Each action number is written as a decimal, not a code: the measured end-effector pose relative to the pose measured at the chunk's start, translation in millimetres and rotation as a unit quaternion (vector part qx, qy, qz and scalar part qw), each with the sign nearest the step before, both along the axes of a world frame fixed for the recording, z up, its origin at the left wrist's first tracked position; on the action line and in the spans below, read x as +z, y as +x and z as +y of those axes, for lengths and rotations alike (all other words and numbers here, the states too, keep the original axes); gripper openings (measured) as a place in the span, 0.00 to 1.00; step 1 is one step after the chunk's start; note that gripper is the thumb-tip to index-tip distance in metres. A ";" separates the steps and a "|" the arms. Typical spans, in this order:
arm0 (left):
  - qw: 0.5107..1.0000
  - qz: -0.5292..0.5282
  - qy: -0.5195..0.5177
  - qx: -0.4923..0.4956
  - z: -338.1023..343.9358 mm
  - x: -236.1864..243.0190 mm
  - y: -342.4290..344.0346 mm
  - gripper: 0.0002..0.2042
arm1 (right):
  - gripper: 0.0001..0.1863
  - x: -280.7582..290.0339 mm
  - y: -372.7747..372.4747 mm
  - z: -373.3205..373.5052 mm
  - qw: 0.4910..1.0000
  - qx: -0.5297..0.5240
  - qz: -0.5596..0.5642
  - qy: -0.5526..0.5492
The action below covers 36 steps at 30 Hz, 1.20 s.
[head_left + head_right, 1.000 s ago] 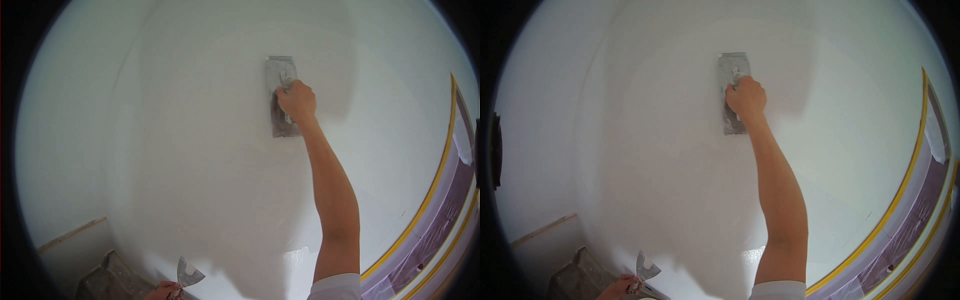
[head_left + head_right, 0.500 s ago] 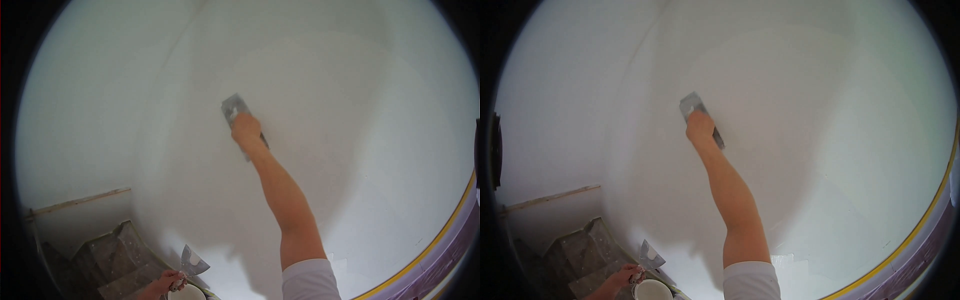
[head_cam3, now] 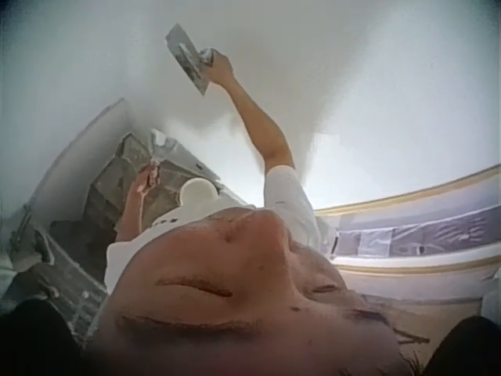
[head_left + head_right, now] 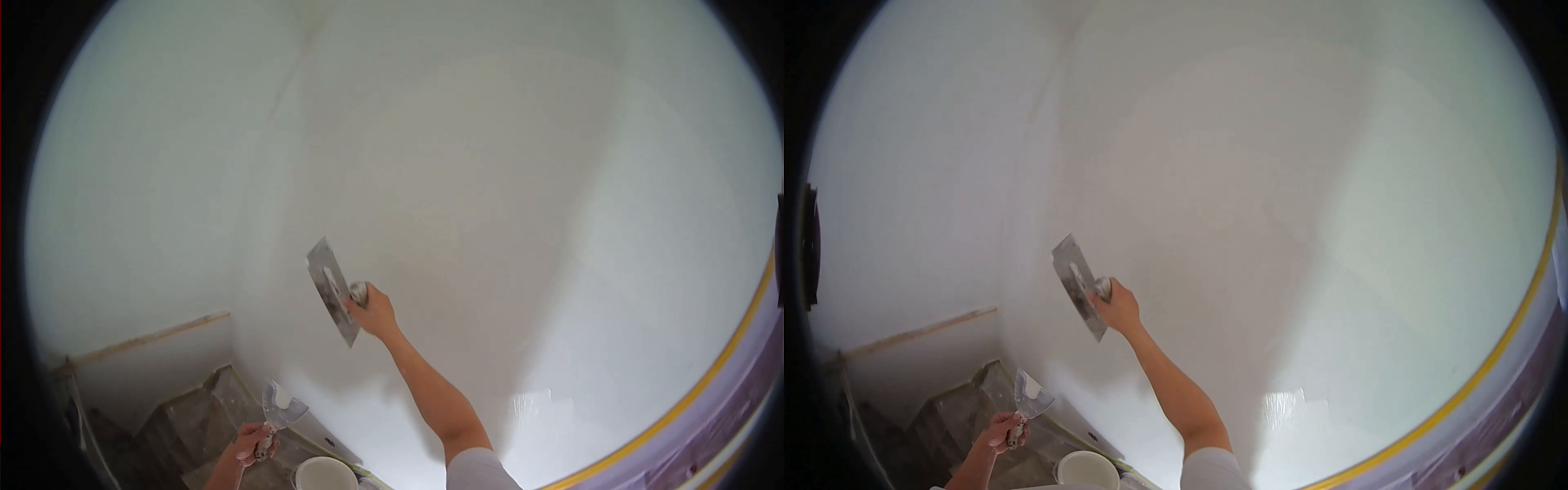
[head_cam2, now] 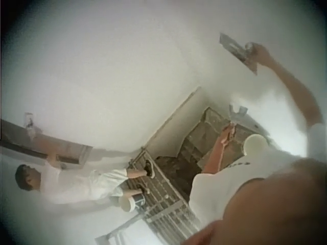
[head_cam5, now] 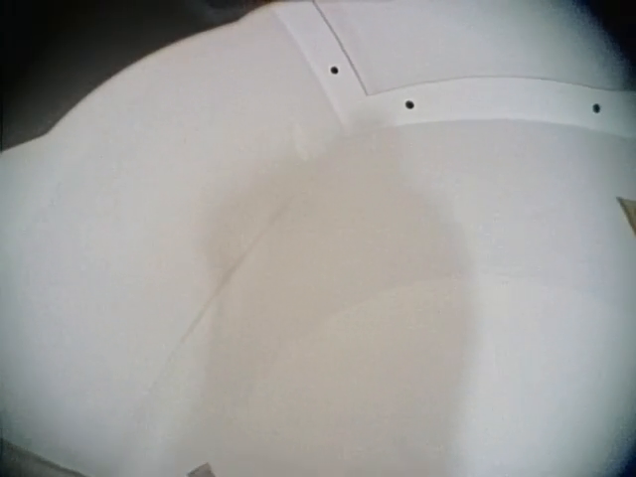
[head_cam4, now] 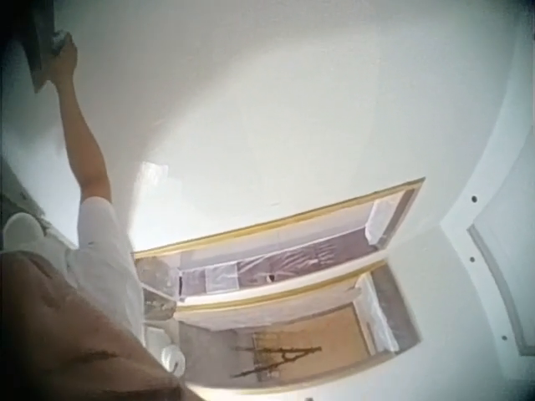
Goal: Plastering and smoothing a wall using a trowel and putty knife.
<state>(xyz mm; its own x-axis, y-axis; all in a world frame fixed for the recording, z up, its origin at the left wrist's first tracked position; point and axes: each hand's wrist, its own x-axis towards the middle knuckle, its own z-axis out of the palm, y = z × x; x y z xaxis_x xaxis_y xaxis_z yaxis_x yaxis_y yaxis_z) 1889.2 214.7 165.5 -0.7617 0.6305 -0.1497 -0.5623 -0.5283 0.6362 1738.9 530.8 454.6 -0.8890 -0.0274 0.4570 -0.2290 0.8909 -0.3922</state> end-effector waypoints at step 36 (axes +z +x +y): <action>0.631 0.766 -0.116 -0.042 305.5 128.3 74.2 0.13 | 0.16 147.8 643.4 301.3 0.757 -0.143 0.497 -0.399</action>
